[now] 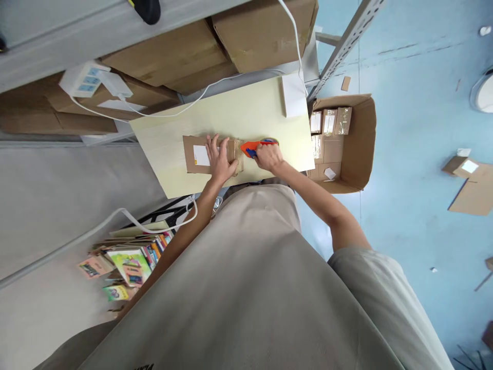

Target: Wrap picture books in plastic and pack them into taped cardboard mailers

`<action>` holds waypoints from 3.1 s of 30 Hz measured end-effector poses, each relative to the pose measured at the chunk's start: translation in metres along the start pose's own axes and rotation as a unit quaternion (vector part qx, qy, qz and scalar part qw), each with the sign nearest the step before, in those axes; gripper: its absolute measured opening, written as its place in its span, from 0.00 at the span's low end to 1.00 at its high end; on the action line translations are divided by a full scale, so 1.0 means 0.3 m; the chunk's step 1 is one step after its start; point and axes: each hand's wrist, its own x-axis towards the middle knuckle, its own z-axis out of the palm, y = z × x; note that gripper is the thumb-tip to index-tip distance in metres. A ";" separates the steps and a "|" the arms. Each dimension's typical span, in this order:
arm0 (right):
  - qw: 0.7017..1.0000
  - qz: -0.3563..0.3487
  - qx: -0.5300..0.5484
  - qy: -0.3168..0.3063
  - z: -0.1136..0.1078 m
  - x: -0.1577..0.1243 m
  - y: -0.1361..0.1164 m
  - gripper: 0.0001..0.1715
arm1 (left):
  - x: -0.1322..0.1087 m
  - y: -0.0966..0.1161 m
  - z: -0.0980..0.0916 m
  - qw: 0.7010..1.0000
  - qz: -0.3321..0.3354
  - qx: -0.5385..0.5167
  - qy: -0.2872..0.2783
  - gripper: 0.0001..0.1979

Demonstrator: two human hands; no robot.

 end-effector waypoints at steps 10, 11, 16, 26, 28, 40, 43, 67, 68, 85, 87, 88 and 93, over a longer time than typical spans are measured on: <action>0.985 0.132 0.039 0.105 0.011 0.104 -0.053 0.32 | -0.001 0.001 -0.001 0.999 0.001 -0.034 0.007 0.48; 0.983 0.139 0.035 0.117 0.003 0.104 -0.047 0.32 | 0.001 -0.001 -0.002 0.999 0.000 -0.043 0.011 0.47; 0.967 0.200 0.029 0.152 -0.058 0.022 -0.079 0.36 | 0.041 -0.003 -0.050 0.982 -0.003 -0.179 0.058 0.27; 0.943 0.240 0.064 0.220 -0.218 -0.184 -0.326 0.42 | 0.050 0.093 -0.337 0.886 0.053 -0.456 0.062 0.21; 0.939 0.233 0.079 0.240 -0.238 -0.197 -0.379 0.45 | 0.027 0.104 -0.393 0.874 0.071 -0.476 0.061 0.22; 0.912 0.082 0.172 0.363 -0.448 -0.078 -0.641 0.35 | -0.020 0.129 -0.621 0.847 0.268 -0.426 0.172 0.23; 0.916 0.024 0.136 0.377 -0.547 0.011 -0.664 0.32 | 0.039 0.145 -0.677 0.844 0.313 -0.382 0.210 0.27; 0.894 -0.112 0.089 0.424 -0.639 0.175 -0.536 0.33 | -0.013 0.001 -0.326 0.893 -0.032 -0.398 0.209 0.17; 0.901 -0.104 0.136 0.400 -0.528 0.158 -0.464 0.34 | -0.049 -0.028 -0.273 0.909 -0.050 -0.367 0.190 0.17; 0.924 0.030 0.354 -0.139 0.193 0.006 -0.329 0.29 | -0.164 -0.065 0.004 0.991 -0.014 -0.124 0.049 0.35; 0.930 0.042 0.347 -0.114 0.161 0.038 -0.317 0.31 | -0.164 -0.072 0.006 0.989 -0.015 -0.135 0.049 0.37; 0.930 0.047 0.348 -0.113 0.147 0.055 -0.307 0.30 | -0.164 -0.073 0.007 0.989 -0.019 -0.139 0.047 0.37; 0.918 0.052 0.362 -0.151 0.123 0.117 -0.265 0.23 | -0.159 -0.051 0.003 0.990 -0.028 -0.133 0.047 0.39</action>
